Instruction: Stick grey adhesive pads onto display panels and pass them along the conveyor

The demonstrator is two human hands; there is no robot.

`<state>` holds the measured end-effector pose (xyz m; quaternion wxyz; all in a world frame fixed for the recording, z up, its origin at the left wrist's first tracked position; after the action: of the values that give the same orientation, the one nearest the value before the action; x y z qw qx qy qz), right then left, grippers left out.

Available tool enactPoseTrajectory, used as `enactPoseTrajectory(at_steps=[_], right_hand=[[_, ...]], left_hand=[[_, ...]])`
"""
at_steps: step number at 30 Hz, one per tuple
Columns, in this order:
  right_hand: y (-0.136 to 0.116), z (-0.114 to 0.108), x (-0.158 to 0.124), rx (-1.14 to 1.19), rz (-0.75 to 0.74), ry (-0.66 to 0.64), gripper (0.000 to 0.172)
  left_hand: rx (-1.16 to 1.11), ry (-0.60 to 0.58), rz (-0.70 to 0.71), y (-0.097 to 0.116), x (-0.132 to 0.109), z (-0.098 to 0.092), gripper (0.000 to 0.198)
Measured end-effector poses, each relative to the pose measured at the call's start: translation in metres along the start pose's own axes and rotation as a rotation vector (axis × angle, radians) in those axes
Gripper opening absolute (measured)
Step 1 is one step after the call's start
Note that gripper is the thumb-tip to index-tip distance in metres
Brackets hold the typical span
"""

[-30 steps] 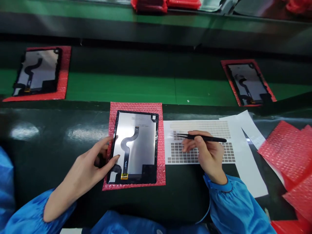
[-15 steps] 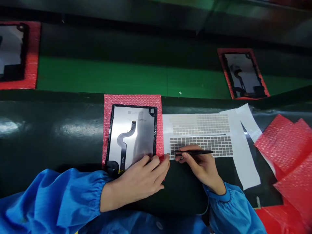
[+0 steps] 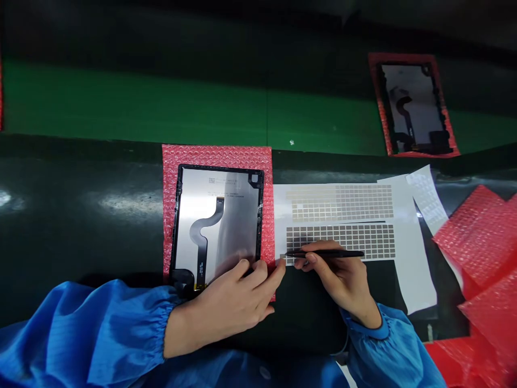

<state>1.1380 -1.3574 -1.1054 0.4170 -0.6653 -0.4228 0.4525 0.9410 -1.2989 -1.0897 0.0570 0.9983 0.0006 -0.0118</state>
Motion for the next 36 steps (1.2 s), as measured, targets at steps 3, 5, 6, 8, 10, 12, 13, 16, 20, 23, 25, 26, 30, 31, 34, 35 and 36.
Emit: enactPoseTrajectory(at_steps=[3, 5, 6, 8, 10, 12, 13, 16, 20, 23, 25, 26, 30, 31, 34, 35, 36], right_hand=[[-0.001, 0.000, 0.001, 0.003, 0.013, 0.000, 0.014], [-0.001, 0.000, 0.001, 0.012, 0.022, 0.002, 0.013], [-0.002, 0.000, 0.001, 0.018, 0.022, 0.005, 0.013], [-0.004, 0.001, 0.002, 0.029, 0.016, 0.008, 0.011], [-0.006, 0.001, 0.004, 0.034, 0.007, 0.018, 0.011], [-0.008, 0.001, 0.004, 0.026, 0.008, 0.024, 0.011], [-0.009, 0.001, 0.004, 0.019, 0.011, 0.025, 0.011], [-0.009, 0.001, 0.004, 0.005, 0.019, 0.020, 0.011], [-0.008, 0.002, 0.005, 0.004, 0.024, 0.008, 0.011], [-0.007, 0.002, 0.005, 0.016, 0.039, 0.020, 0.009], [-0.007, 0.001, 0.006, 0.045, 0.053, 0.034, 0.008], [-0.008, 0.001, 0.006, 0.065, 0.059, 0.040, 0.008], [-0.016, -0.002, 0.012, 0.150, 0.098, 0.080, 0.013], [-0.019, -0.002, 0.015, 0.173, 0.106, 0.095, 0.013], [-0.028, 0.003, 0.031, 0.220, 0.121, 0.134, 0.017], [-0.031, 0.006, 0.038, 0.223, 0.126, 0.142, 0.019], [-0.033, 0.009, 0.045, 0.223, 0.130, 0.151, 0.022]], left_hand=[[-0.012, -0.012, 0.008, 0.000, -0.001, -0.001, 0.044], [-0.019, -0.019, 0.008, -0.001, -0.001, -0.002, 0.044], [-0.022, -0.020, 0.008, -0.001, -0.001, -0.002, 0.044], [-0.028, -0.025, 0.012, -0.001, 0.000, -0.002, 0.043], [-0.032, -0.030, 0.019, -0.001, 0.000, -0.001, 0.043], [-0.037, -0.031, 0.021, -0.002, 0.000, -0.001, 0.043], [-0.039, -0.027, 0.019, -0.002, 0.000, -0.001, 0.043], [-0.040, -0.015, 0.021, -0.002, 0.000, 0.000, 0.043], [-0.042, -0.006, 0.026, -0.002, 0.000, 0.000, 0.043], [-0.044, 0.001, 0.026, -0.002, 0.000, 0.000, 0.042], [-0.046, 0.005, 0.023, -0.002, 0.000, 0.001, 0.042], [-0.049, 0.009, 0.019, -0.002, 0.000, 0.001, 0.042], [-0.078, 0.011, -0.011, -0.002, 0.001, -0.001, 0.039], [-0.091, 0.008, -0.021, -0.003, 0.001, -0.002, 0.040], [-0.140, 0.065, -0.042, -0.010, 0.001, -0.010, 0.047], [-0.160, 0.116, -0.042, -0.013, 0.001, -0.014, 0.048], [-0.179, 0.174, -0.050, -0.017, 0.000, -0.019, 0.047]])
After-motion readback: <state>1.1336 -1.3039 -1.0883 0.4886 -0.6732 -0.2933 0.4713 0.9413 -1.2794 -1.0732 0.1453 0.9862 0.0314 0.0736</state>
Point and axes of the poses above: each hand's wrist, its own x-axis towards the middle knuckle, its own z-axis out of the palm, y = z × x, the point moved 5 cm from there along x, towards the middle knuckle, and after that the axes turned 2 degrees about -y, right-handed, at the moved point
